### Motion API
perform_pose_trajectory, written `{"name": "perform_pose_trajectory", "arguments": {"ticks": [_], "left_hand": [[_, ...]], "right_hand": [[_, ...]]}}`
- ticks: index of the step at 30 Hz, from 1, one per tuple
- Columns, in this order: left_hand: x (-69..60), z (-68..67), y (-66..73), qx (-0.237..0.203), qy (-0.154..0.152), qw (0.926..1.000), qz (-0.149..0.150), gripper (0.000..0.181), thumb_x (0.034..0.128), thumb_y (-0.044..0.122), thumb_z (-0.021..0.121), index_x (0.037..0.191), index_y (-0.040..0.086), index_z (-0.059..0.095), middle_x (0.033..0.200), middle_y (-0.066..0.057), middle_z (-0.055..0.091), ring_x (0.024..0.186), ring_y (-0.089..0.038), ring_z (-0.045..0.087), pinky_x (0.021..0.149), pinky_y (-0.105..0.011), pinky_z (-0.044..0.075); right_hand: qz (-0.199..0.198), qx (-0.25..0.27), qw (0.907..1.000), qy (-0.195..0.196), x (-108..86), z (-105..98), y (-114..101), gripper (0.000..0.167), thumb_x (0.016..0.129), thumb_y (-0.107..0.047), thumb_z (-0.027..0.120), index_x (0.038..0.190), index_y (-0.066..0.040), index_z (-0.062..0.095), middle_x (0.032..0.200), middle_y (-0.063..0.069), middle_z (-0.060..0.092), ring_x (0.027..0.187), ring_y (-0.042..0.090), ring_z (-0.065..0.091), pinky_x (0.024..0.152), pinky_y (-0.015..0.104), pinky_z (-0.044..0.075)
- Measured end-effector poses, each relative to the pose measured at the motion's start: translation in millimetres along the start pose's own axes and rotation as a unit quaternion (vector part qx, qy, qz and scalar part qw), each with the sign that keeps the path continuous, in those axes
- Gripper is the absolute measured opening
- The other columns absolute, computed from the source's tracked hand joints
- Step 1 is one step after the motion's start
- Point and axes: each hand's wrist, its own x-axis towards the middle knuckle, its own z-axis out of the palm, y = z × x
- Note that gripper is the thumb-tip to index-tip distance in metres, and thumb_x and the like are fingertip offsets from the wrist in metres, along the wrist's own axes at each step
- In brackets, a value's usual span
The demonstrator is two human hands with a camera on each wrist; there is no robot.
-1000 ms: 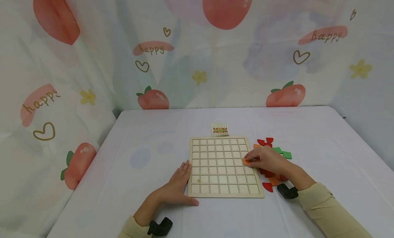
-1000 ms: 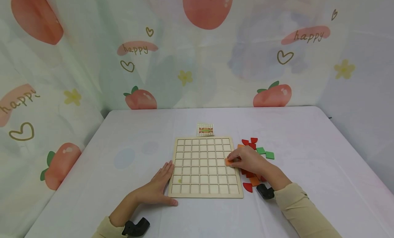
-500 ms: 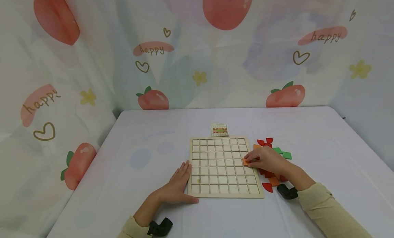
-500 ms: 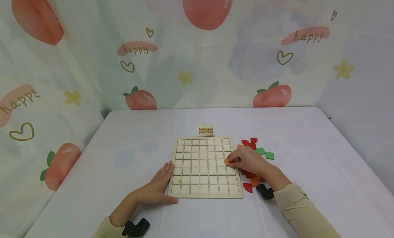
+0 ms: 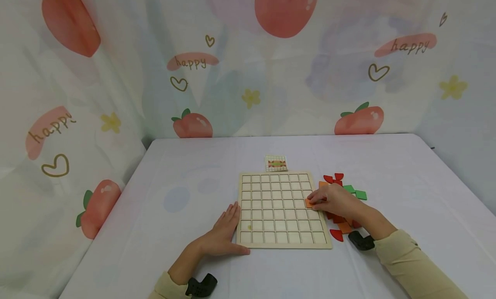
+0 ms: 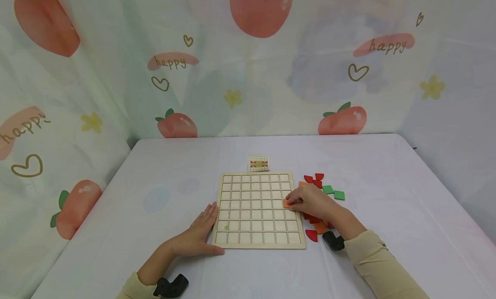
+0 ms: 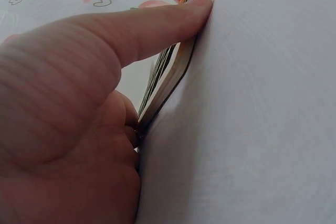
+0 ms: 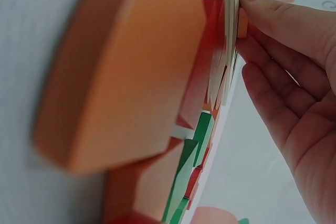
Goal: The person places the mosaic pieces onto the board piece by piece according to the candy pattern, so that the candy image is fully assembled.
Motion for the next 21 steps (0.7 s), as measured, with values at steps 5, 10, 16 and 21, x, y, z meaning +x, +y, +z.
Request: {"name": "perform_pose_trajectory", "arguments": {"ticks": [5,10,16,21], "left_hand": [[-0.2,-0.4,0.1,-0.001,0.0,1.0,0.001,0.111,0.0763,0.051,0.067,0.145,-0.002,-0.003,0.151,-0.014,-0.01,0.137,-0.024,-0.013,0.108,-0.045,0.0],[-0.2,0.3,-0.8,-0.006,0.001,1.0,0.003,0.111,0.0762,0.051,0.068,0.145,-0.003,-0.002,0.151,-0.015,-0.01,0.137,-0.024,-0.013,0.108,-0.046,0.0],[0.2,0.0,-1.3,-0.005,0.001,1.0,0.004,0.112,0.0761,0.052,0.067,0.145,-0.002,-0.003,0.151,-0.013,-0.01,0.137,-0.023,-0.013,0.108,-0.045,0.0],[0.2,-0.2,-1.2,-0.001,0.0,1.0,0.002,0.112,0.0759,0.052,0.067,0.145,-0.001,-0.003,0.152,-0.012,-0.011,0.137,-0.022,-0.014,0.108,-0.044,-0.001]], "right_hand": [[-0.008,-0.007,0.9999,0.001,-0.3,-0.3,-1.3,0.021,0.075,-0.009,0.075,0.096,-0.006,0.074,0.097,0.003,0.068,0.096,0.025,0.061,0.071,0.024,0.051],[-0.02,-0.006,0.9998,0.001,-0.3,-2.2,-2.7,0.021,0.075,-0.009,0.074,0.096,-0.004,0.073,0.098,0.005,0.068,0.095,0.026,0.061,0.071,0.026,0.052],[-0.016,-0.004,0.9999,-0.004,0.3,-3.5,-5.4,0.02,0.076,-0.009,0.074,0.095,-0.005,0.073,0.098,0.005,0.068,0.095,0.025,0.061,0.07,0.026,0.052],[0.0,-0.013,0.9998,-0.013,0.0,-2.5,-6.5,0.02,0.077,-0.008,0.073,0.097,-0.005,0.073,0.099,0.004,0.068,0.095,0.025,0.061,0.071,0.024,0.051]]}}
